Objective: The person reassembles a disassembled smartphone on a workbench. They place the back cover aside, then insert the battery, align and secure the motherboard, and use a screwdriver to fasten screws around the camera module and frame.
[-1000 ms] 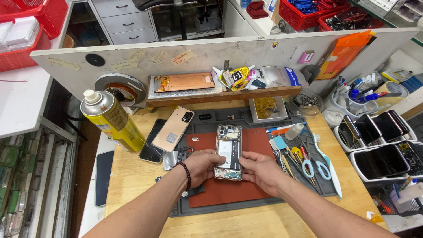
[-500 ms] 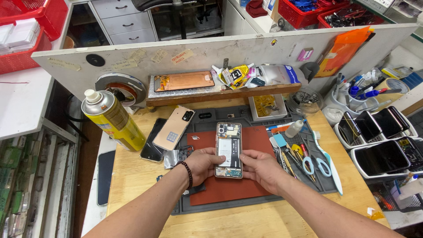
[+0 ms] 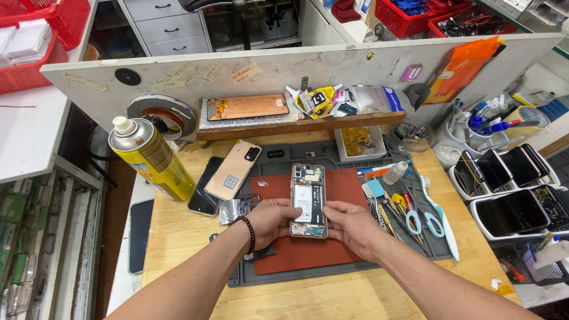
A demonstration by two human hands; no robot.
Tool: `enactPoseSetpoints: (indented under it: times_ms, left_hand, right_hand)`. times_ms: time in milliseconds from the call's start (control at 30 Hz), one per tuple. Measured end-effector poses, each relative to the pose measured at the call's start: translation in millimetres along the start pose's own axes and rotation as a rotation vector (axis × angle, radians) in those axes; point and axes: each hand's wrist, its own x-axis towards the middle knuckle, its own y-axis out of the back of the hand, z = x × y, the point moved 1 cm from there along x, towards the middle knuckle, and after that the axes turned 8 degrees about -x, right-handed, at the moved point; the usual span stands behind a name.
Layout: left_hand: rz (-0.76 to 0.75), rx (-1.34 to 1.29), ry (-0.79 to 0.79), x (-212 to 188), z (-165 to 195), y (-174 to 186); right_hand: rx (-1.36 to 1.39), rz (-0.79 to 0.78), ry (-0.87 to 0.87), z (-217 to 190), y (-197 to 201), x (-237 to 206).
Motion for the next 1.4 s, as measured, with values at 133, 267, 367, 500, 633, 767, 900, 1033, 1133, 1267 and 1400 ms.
enactPoseSetpoints:
  times_ms: [133,267,367,500,633,767,900,1033,1133,1267,1400]
  left_hand:
    - [-0.014,0.003,-0.003,1.8,-1.8,2.0]
    - [-0.004,-0.009,0.008,3.1,-2.1,2.0]
    - [-0.001,-0.02,0.007,1.3,-0.9,1.7]
    - [-0.006,-0.01,-0.009,-2.9,-1.1,1.5]
    - [-0.031,0.014,-0.016,-2.8,-1.3,3.1]
    - [-0.028,0.015,-0.029,1.5,-3.5,4.6]
    - [-0.027,0.004,-0.028,5.0,-5.8,6.8]
    - [-0.029,-0.006,-0.026,7.2,-7.1,7.5]
    - [-0.018,-0.002,-0.028,7.2,-7.5,7.0]
    - [-0.019,0.006,-0.024,5.1,-5.9,5.2]
    - [-0.011,0.013,-0.014,2.1,-3.6,2.2]
  right_hand:
    - [-0.002,0.009,-0.003,-0.1,-0.2,0.8]
    - [0.01,-0.001,0.006,1.0,1.5,2.3]
    - [0.032,-0.013,0.014,1.6,0.5,2.5]
    - [0.005,0.021,-0.008,0.0,-1.1,-0.7]
    - [-0.002,0.034,-0.014,-2.4,-2.9,-3.5]
    - [0.01,0.03,-0.009,-2.5,-2.8,-2.6]
    - [0.017,0.017,0.0,-1.3,-1.7,-0.2]
    - [0.019,0.014,-0.002,-0.2,-0.1,0.8]
    - [0.015,0.023,-0.004,0.9,0.9,1.3]
    - [0.035,0.004,0.01,2.4,1.5,2.6]
    - [0.032,0.003,0.008,2.1,2.1,3.4]
